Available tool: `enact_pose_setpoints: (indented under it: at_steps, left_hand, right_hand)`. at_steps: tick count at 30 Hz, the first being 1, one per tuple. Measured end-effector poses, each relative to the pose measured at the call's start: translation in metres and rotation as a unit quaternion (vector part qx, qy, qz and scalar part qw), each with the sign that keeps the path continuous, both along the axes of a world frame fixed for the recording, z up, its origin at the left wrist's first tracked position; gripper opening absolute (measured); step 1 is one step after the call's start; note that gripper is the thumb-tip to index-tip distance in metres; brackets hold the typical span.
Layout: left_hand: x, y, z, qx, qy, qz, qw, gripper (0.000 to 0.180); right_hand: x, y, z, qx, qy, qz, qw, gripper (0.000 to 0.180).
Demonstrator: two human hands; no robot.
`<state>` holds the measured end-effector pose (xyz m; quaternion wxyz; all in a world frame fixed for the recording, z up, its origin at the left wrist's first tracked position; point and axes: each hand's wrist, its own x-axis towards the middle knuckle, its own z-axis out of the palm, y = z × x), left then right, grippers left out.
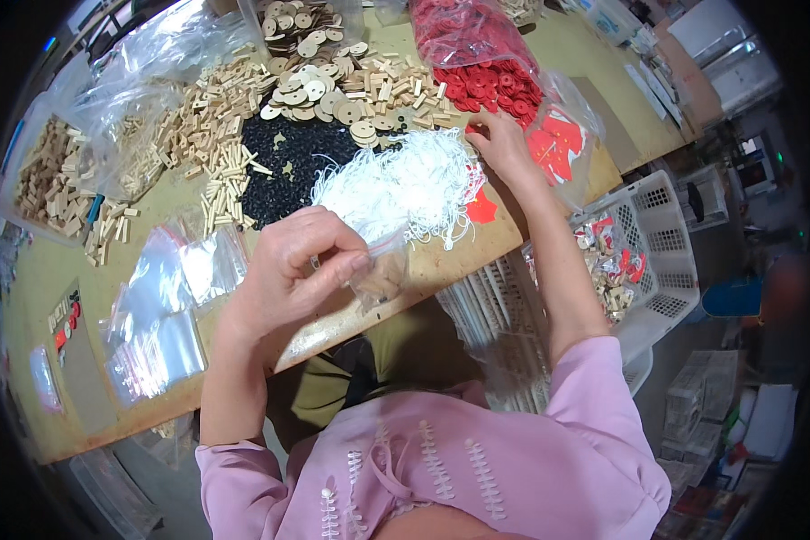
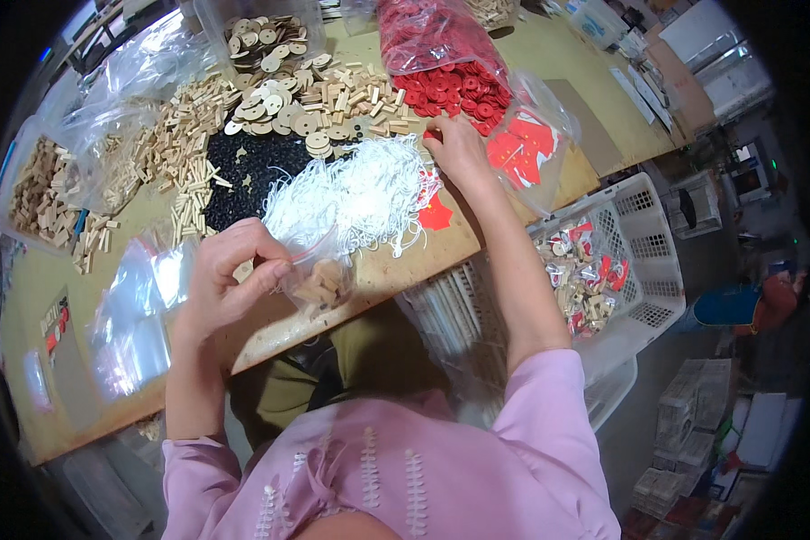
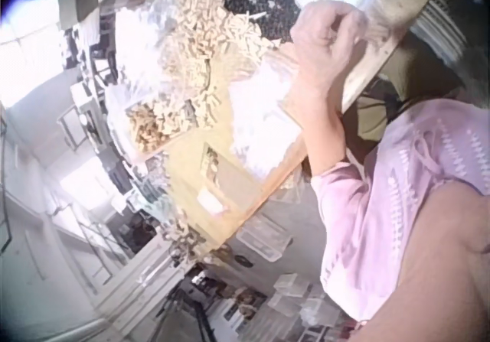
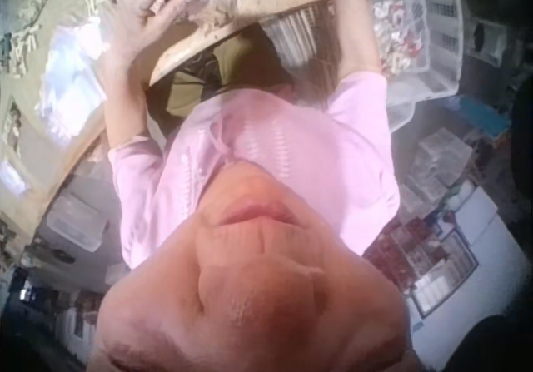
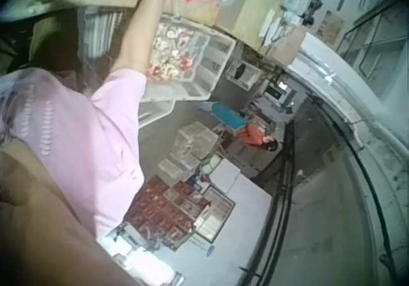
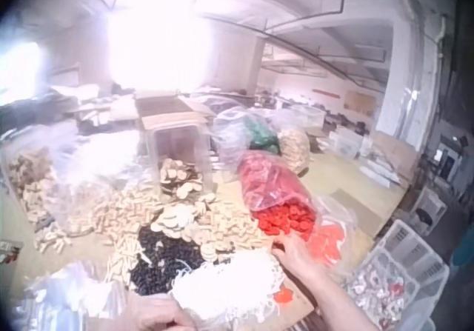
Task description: The person assembles small craft kits by placing wooden pieces, black beads, white strings, and red paper cutouts into clear plastic bags. The person seals each bag and places it into a white basket. The process is repeated for multiple kits.
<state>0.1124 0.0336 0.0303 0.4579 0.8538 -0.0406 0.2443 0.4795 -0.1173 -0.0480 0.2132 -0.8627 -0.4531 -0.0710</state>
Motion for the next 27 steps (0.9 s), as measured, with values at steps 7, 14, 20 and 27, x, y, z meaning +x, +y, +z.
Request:
enact_pose_setpoints:
  at_steps: [7, 14, 20, 27]
  left_hand:
    - [-0.005, -0.001, 0.005, -0.005, -0.036, -0.026, 0.999, 0.005]
    - [-0.008, -0.003, 0.008, -0.008, -0.052, -0.025, 0.998, 0.011]
    - [-0.009, -0.002, 0.005, 0.005, -0.051, 0.011, 0.999, 0.011]
    - [-0.008, -0.004, 0.008, 0.012, -0.048, 0.034, 0.998, 0.010]
  right_hand:
    - [0.043, -0.005, -0.006, 0.109, 0.018, -0.077, 0.991, 0.034]
    - [0.062, -0.003, -0.005, -0.033, -0.056, -0.081, 0.995, 0.041]
    - [0.053, -0.003, 0.000, -0.012, -0.090, -0.047, 0.995, 0.037]
    - [0.049, -0.005, 0.003, 0.014, -0.078, -0.025, 0.997, 0.029]
